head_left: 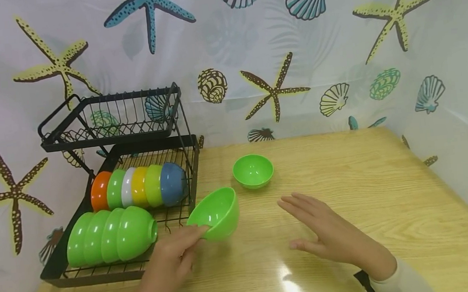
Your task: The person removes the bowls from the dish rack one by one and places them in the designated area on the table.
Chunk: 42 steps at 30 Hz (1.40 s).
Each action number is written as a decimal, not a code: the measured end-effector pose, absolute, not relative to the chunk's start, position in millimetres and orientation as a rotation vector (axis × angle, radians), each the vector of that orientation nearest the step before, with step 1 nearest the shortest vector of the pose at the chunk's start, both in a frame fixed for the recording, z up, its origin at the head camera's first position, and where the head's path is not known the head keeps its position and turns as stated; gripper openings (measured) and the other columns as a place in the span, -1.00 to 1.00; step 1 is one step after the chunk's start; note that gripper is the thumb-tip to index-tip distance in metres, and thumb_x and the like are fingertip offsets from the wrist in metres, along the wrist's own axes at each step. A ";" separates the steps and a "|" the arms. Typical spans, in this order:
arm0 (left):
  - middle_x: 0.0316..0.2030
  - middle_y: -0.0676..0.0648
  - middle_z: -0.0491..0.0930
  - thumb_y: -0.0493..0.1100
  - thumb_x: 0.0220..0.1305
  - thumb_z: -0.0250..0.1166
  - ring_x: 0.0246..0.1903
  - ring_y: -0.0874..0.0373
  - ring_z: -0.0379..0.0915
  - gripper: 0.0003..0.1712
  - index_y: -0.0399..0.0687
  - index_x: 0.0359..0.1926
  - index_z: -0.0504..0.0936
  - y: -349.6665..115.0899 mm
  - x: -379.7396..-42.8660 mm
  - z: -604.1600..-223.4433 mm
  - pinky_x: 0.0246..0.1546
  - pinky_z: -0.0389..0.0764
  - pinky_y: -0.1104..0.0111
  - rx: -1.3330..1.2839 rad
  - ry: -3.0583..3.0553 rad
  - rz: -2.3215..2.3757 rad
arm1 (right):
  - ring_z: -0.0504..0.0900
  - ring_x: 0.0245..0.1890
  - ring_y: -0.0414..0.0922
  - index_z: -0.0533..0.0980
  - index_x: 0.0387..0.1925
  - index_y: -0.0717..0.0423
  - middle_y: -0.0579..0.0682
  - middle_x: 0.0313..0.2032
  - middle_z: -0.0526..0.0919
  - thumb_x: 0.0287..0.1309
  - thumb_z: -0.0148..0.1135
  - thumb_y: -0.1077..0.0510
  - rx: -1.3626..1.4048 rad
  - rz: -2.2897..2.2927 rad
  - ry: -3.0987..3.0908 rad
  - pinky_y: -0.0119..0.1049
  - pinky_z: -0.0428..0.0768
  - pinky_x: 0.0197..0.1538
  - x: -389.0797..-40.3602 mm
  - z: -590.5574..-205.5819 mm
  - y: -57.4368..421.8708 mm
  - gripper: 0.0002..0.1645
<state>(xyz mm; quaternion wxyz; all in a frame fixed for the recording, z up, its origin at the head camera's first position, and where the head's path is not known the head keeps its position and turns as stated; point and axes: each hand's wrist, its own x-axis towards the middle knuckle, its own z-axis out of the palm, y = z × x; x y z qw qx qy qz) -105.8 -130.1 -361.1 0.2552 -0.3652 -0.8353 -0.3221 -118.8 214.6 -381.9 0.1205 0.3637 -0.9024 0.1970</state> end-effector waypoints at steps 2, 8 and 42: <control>-0.19 -0.06 0.71 -0.36 0.19 0.29 -0.19 0.06 0.65 -0.73 -0.12 -0.07 0.69 -126.4 -104.2 -361.5 -0.16 0.68 0.23 -1.029 -2.261 -0.818 | 0.23 0.35 0.16 0.16 0.43 0.06 0.09 0.35 0.31 0.14 0.29 -0.18 1.074 0.569 -2.604 0.14 0.28 0.29 -118.6 -382.3 213.6 -0.07; -0.18 -0.01 0.69 -0.41 0.11 0.29 -0.17 0.03 0.64 -0.68 -0.10 -0.09 0.69 -114.6 -100.9 -363.2 -0.12 0.67 0.18 -1.145 -2.219 -0.732 | 0.24 0.35 0.12 0.17 0.42 0.12 0.09 0.35 0.31 0.13 0.29 -0.19 1.116 0.562 -2.514 -0.12 0.17 0.42 -119.0 -385.2 211.2 -0.05; -0.18 0.08 0.62 -0.41 -0.06 0.39 -0.16 0.30 0.50 -0.52 -0.06 -0.03 0.67 -79.6 -98.4 -374.3 -0.01 0.51 0.59 -1.448 -2.245 -0.531 | 0.66 -0.04 -0.03 0.68 -0.22 0.03 -0.19 -0.20 0.72 0.35 0.08 0.06 1.358 0.611 -2.149 -0.21 0.59 0.09 -109.9 -386.0 184.6 -0.74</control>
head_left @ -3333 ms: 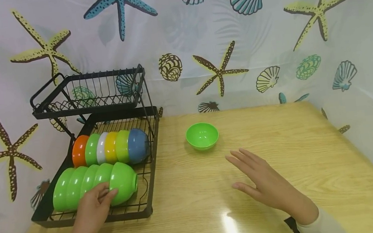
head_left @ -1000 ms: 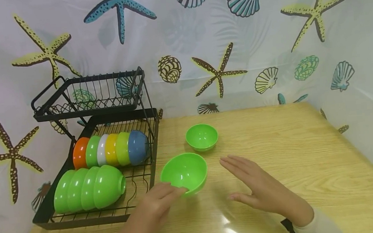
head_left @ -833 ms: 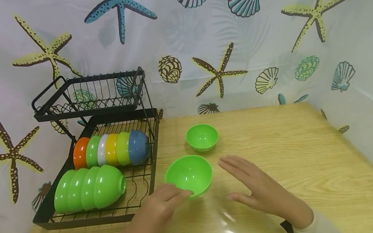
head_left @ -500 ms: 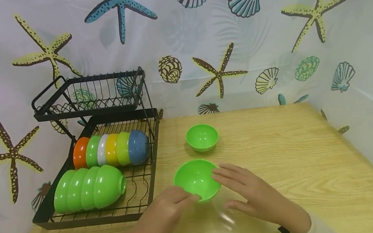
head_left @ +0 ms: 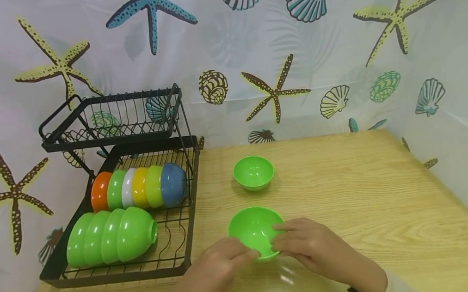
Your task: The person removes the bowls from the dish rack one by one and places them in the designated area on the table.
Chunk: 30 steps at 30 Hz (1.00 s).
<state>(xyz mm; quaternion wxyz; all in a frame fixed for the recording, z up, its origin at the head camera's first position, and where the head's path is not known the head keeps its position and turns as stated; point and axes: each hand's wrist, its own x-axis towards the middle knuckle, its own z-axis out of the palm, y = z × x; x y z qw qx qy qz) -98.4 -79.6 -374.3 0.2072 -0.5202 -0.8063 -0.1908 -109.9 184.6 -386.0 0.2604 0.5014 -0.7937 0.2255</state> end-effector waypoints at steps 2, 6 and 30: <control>-0.17 0.09 0.62 -0.40 -0.07 0.40 -0.15 0.30 0.51 -0.52 -0.05 -0.03 0.67 -79.5 -97.6 -374.7 0.00 0.51 0.60 -1.450 -2.272 -0.538 | 0.67 -0.06 -0.05 0.68 -0.27 0.02 -0.20 -0.24 0.73 0.32 0.11 0.09 1.362 0.605 -2.168 -0.21 0.60 0.08 -109.4 -386.7 185.4 -0.77; -0.13 0.10 0.61 -0.39 -0.05 0.38 -0.11 0.30 0.50 -0.52 -0.04 -0.02 0.66 -79.3 -96.3 -375.5 0.03 0.51 0.56 -1.460 -2.309 -0.531 | 0.68 -0.09 -0.09 0.68 -0.33 0.01 -0.23 -0.28 0.72 0.33 0.08 0.09 1.366 0.574 -2.178 -0.22 0.61 0.05 -108.1 -387.0 186.1 -0.74; 0.22 -0.07 0.46 0.12 0.09 0.38 0.20 -0.04 0.39 -0.29 0.02 0.26 0.47 -102.6 -111.2 -377.1 0.22 0.40 -0.02 -1.015 -2.322 -0.523 | 0.71 -0.16 -0.05 0.66 -0.41 0.02 -0.14 -0.33 0.75 -0.11 0.38 0.26 1.063 0.471 -2.123 -0.07 0.65 -0.05 -136.3 -381.3 169.6 -0.86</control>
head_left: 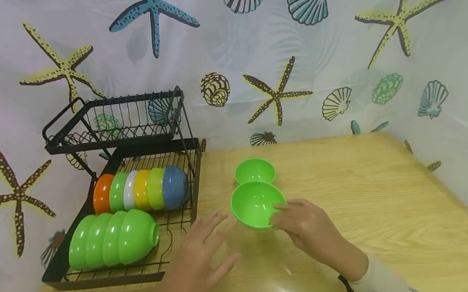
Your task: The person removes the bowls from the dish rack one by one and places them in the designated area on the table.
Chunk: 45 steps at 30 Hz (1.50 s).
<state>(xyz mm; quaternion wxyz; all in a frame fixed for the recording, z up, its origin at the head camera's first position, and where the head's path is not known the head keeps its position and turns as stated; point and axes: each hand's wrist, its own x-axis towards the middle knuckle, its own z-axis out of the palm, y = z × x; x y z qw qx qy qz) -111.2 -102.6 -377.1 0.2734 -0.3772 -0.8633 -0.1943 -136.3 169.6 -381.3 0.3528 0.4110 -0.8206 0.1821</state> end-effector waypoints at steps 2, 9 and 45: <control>0.21 -0.06 0.46 0.08 0.06 0.41 0.17 -0.02 0.42 -0.27 0.02 0.27 0.46 -106.7 -111.7 -377.4 0.19 0.45 0.01 -0.983 -2.320 -0.523 | 0.71 -0.16 -0.05 0.66 -0.42 0.04 -0.13 -0.34 0.75 -0.17 0.41 0.29 1.029 0.474 -2.133 -0.08 0.64 -0.02 -142.5 -380.4 168.0 -0.82; 0.16 -0.04 0.50 0.19 0.26 0.22 0.12 0.00 0.46 -0.39 0.08 0.26 0.47 -120.1 -111.1 -382.6 0.08 0.55 0.08 -0.864 -2.357 -0.526 | 0.72 -0.19 0.02 0.65 -0.46 0.11 -0.04 -0.39 0.73 -0.16 0.42 0.41 0.889 0.500 -2.140 -0.09 0.68 -0.09 -167.4 -381.8 161.1 -0.81; 0.26 -0.12 0.42 0.10 0.15 0.37 0.17 -0.15 0.42 -0.31 0.06 0.29 0.45 -143.0 -107.8 -393.9 0.10 0.49 -0.08 -0.734 -2.493 -0.526 | 0.70 -0.16 0.10 0.66 -0.42 0.18 0.11 -0.31 0.74 0.14 0.25 0.36 0.611 0.462 -2.721 0.06 0.62 -0.01 -241.7 -404.7 142.5 -0.89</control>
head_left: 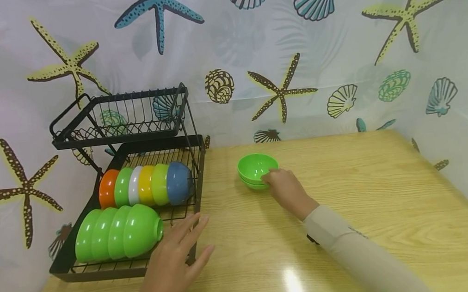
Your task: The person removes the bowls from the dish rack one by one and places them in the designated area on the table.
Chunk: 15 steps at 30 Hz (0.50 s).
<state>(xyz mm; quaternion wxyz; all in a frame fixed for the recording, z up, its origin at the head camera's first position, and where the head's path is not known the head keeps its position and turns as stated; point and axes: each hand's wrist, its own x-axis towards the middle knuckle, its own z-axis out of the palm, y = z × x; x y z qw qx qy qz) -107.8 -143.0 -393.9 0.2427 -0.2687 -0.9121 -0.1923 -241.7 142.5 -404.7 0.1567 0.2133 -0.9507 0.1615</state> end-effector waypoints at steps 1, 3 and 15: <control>0.26 -0.11 0.42 0.10 0.15 0.37 0.17 -0.14 0.42 -0.30 0.06 0.30 0.45 -143.4 -107.5 -394.2 0.11 0.49 -0.07 -0.733 -2.492 -0.528 | 0.70 -0.18 0.10 0.66 -0.43 0.18 0.11 -0.32 0.74 0.15 0.24 0.36 0.613 0.464 -2.725 0.07 0.62 -0.02 -241.9 -405.2 142.6 -0.88; 0.26 -0.11 0.42 0.10 0.15 0.38 0.18 -0.13 0.42 -0.30 0.06 0.30 0.45 -144.1 -107.1 -394.9 0.14 0.47 -0.06 -0.736 -2.485 -0.531 | 0.71 -0.22 0.09 0.65 -0.45 0.18 0.11 -0.36 0.74 0.16 0.23 0.35 0.619 0.467 -2.728 0.08 0.64 -0.06 -242.3 -406.0 142.8 -0.87; 0.25 -0.08 0.44 0.07 0.14 0.39 0.19 -0.08 0.41 -0.32 0.06 0.28 0.46 -146.4 -107.2 -395.3 0.18 0.42 -0.08 -0.731 -2.514 -0.502 | 0.66 -0.36 -0.04 0.69 -0.29 0.20 0.10 -0.36 0.71 -0.05 0.12 0.63 0.677 0.456 -2.665 -0.25 0.69 -0.23 -241.4 -411.0 144.9 -0.58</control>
